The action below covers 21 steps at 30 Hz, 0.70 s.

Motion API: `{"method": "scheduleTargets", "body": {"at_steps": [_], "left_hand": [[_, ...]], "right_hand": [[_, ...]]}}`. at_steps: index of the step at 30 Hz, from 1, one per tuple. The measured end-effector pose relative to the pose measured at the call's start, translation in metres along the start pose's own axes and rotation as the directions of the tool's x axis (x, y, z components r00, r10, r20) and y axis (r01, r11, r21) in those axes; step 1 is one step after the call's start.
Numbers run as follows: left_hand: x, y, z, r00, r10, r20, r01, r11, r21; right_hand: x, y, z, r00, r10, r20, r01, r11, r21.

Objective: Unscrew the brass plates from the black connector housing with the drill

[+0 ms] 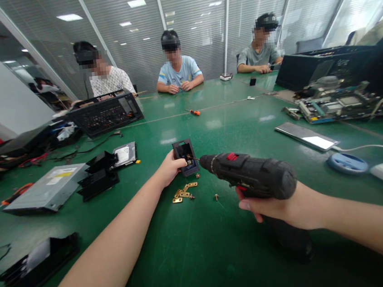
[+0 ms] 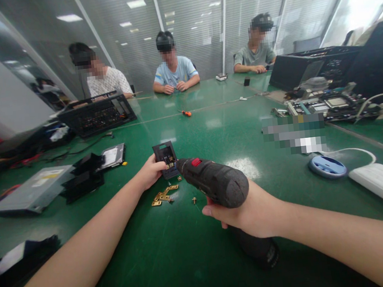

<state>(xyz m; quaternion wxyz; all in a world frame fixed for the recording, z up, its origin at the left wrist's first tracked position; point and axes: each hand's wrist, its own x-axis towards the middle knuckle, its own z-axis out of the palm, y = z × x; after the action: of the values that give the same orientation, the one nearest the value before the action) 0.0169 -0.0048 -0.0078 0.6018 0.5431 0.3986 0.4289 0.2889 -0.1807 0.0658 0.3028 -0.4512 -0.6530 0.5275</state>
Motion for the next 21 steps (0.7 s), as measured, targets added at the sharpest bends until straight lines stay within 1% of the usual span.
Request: {"method": "scheduleTargets", "body": {"at_steps": [10, 16, 21], "left_hand": [[-0.0012, 0.0011, 0.0016, 1.0, -0.005, -0.007, 0.005, 1.0, 0.006], [-0.0002, 0.0008, 0.0014, 1.0, 0.011, -0.004, -0.011, 1.0, 0.012], [-0.0003, 0.0014, 0.0018, 1.0, 0.011, -0.006, -0.011, 1.0, -0.003]], "right_hand": [[-0.0005, 0.0002, -0.0021, 1.0, 0.006, 0.012, -0.006, 1.0, -0.017], [0.001, 0.0054, -0.0018, 0.999, -0.034, 0.013, 0.034, 0.999, -0.005], [0.0008, 0.0051, -0.0018, 0.999, -0.035, 0.004, 0.035, 0.999, -0.01]]}}
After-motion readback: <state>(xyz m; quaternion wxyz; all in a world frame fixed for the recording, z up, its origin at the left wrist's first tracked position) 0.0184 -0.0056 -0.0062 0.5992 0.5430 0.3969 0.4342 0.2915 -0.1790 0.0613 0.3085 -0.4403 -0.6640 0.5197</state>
